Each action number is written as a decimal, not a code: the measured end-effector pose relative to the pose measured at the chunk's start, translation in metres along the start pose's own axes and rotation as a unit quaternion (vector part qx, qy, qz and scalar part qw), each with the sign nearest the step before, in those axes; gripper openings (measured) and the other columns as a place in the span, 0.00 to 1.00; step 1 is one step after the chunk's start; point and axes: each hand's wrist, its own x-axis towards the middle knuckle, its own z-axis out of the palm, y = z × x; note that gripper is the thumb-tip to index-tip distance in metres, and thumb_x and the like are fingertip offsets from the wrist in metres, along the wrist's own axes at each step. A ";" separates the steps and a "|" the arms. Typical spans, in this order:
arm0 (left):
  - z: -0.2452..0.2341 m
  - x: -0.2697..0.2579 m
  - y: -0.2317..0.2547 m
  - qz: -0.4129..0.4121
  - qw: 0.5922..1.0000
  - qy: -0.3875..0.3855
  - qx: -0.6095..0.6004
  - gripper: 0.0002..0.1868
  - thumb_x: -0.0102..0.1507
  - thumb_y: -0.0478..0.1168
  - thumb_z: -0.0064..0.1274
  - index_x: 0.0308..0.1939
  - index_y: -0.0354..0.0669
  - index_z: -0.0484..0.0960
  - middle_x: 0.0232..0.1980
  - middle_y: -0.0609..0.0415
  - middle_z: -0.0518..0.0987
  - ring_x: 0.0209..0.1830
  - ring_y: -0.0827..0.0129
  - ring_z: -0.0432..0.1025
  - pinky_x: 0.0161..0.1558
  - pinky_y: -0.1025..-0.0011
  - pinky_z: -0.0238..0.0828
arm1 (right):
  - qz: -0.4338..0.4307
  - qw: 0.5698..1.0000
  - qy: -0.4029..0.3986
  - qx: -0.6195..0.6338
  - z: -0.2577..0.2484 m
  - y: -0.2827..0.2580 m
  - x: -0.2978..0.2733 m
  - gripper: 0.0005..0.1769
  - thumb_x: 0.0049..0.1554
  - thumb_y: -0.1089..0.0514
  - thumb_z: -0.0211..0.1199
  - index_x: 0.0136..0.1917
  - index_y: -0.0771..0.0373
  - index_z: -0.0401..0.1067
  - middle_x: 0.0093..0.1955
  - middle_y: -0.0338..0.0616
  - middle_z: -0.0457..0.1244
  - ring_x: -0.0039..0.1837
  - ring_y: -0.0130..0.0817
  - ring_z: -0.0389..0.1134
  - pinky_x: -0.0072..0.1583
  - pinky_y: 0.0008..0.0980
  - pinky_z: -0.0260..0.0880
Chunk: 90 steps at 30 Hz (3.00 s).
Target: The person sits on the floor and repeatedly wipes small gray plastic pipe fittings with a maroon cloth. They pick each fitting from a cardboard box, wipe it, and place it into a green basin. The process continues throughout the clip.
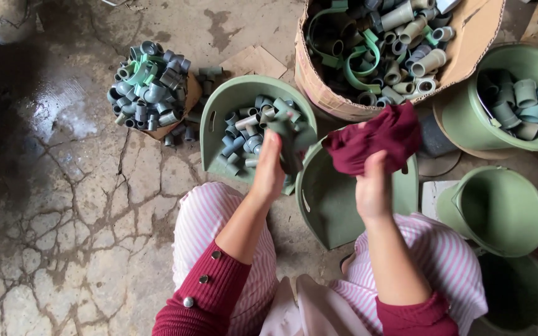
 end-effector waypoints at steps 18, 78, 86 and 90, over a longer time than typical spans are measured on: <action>-0.044 0.006 -0.073 0.053 0.780 -0.015 0.623 0.27 0.57 0.61 0.34 0.52 0.49 0.61 0.30 0.50 0.75 0.32 0.56 0.72 0.36 0.63 0.66 | 0.304 0.934 0.147 -0.117 0.003 0.115 0.031 0.18 0.51 0.46 0.53 0.38 0.64 0.63 0.27 0.38 0.52 0.22 0.25 0.50 0.15 0.19 0.41; 0.092 0.242 -0.202 0.074 0.566 -0.265 0.777 0.13 0.56 0.51 0.37 0.41 0.60 0.74 0.38 0.62 0.74 0.41 0.65 0.71 0.48 0.63 0.58 | 0.053 0.783 -0.082 -0.615 -0.095 -0.033 0.116 0.17 0.45 0.60 0.55 0.50 0.57 0.67 0.64 0.34 0.49 0.61 0.47 0.56 0.55 0.45 0.64; 0.129 0.275 -0.199 0.129 0.418 -0.276 0.856 0.25 0.58 0.40 0.39 0.57 0.71 0.60 0.37 0.58 0.70 0.36 0.64 0.67 0.42 0.64 0.55 | 0.038 0.780 -0.103 -0.616 -0.093 -0.021 0.132 0.22 0.41 0.63 0.59 0.52 0.57 0.65 0.63 0.41 0.47 0.60 0.49 0.55 0.51 0.45 0.68; 0.136 0.267 -0.192 0.103 0.410 -0.264 0.867 0.23 0.58 0.38 0.39 0.55 0.69 0.64 0.43 0.49 0.67 0.38 0.61 0.65 0.42 0.62 0.56 | 0.034 0.761 -0.112 -0.638 -0.090 -0.018 0.134 0.23 0.41 0.64 0.58 0.52 0.56 0.63 0.61 0.41 0.46 0.58 0.48 0.56 0.46 0.45 0.70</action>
